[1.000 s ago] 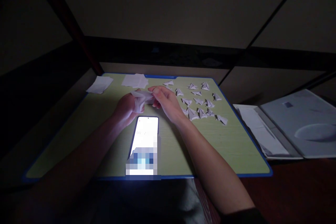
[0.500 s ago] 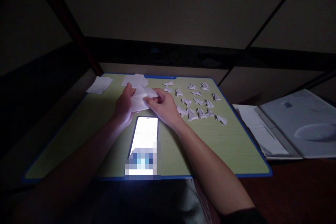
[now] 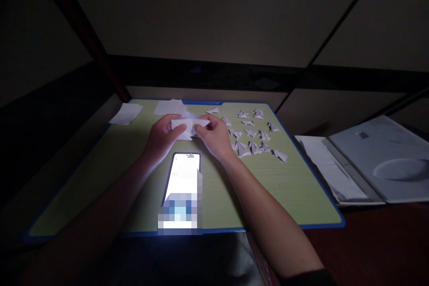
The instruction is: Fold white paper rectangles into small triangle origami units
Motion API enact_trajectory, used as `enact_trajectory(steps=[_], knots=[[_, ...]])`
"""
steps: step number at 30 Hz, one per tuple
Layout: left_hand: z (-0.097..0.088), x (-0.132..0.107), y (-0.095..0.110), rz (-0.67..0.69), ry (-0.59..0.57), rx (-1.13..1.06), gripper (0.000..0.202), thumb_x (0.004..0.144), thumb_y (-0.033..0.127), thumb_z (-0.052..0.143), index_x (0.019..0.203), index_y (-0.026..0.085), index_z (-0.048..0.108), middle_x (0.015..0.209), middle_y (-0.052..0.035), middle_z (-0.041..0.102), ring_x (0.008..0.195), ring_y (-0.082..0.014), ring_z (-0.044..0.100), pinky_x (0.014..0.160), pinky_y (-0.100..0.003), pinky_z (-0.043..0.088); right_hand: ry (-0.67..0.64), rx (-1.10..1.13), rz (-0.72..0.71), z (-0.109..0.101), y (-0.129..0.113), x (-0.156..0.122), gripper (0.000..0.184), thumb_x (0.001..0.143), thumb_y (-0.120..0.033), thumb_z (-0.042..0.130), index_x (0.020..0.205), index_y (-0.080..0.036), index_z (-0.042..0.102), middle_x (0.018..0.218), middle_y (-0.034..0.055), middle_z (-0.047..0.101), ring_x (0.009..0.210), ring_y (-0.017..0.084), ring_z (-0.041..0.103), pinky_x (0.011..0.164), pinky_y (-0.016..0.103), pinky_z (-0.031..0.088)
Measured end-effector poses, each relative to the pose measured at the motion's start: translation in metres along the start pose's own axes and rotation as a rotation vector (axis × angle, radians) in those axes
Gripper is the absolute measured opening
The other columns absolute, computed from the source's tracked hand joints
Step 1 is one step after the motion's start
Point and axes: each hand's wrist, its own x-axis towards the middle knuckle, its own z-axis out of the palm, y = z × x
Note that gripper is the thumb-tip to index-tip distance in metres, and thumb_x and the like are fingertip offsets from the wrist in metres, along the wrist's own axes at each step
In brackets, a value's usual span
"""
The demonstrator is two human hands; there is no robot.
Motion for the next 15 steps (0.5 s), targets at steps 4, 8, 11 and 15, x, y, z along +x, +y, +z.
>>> enact_trajectory(steps=[4, 8, 11, 15], knots=[[-0.0027, 0.0031, -0.0014, 0.064, 0.004, 0.016, 0.027, 0.071, 0.024, 0.069, 0.096, 0.015, 0.064, 0.090, -0.0061, 0.070, 0.080, -0.0181, 0.064, 0.070, -0.027, 0.049, -0.005, -0.095, -0.023, -0.0014, -0.0007, -0.0013, 0.017, 0.069, -0.031, 0.067, 0.079, -0.018, 0.063, 0.063, -0.0020, 0.060, 0.054, 0.012, 0.051, 0.052, 0.026, 0.036], [-0.0034, 0.0022, -0.0017, 0.103, 0.018, 0.114, 0.013, 0.074, 0.025, 0.066, 0.083, 0.016, 0.066, 0.078, -0.0023, 0.066, 0.069, -0.0151, 0.058, 0.063, -0.025, 0.043, -0.005, -0.177, -0.078, -0.0004, -0.0023, -0.0047, 0.015, 0.070, -0.028, 0.067, 0.079, -0.017, 0.065, 0.063, -0.0030, 0.059, 0.054, 0.011, 0.048, 0.052, 0.026, 0.033], [-0.0033, 0.0002, -0.0003, 0.105, 0.020, 0.235, 0.022, 0.077, 0.028, 0.063, 0.060, 0.018, 0.055, 0.056, 0.0026, 0.050, 0.055, -0.0124, 0.044, 0.053, -0.026, 0.031, -0.002, -0.177, -0.101, 0.0014, -0.0021, -0.0060, 0.014, 0.072, -0.029, 0.068, 0.078, -0.017, 0.064, 0.062, -0.0035, 0.056, 0.055, 0.011, 0.047, 0.053, 0.026, 0.033], [-0.0027, -0.0017, 0.0015, 0.016, 0.002, 0.158, 0.027, 0.077, 0.031, 0.062, 0.056, 0.019, 0.051, 0.053, 0.0019, 0.049, 0.052, -0.0124, 0.044, 0.048, -0.026, 0.029, -0.001, -0.080, -0.153, 0.0035, -0.0015, -0.0070, 0.012, 0.075, -0.027, 0.068, 0.082, -0.017, 0.064, 0.068, -0.0022, 0.059, 0.059, 0.012, 0.049, 0.058, 0.028, 0.039]])
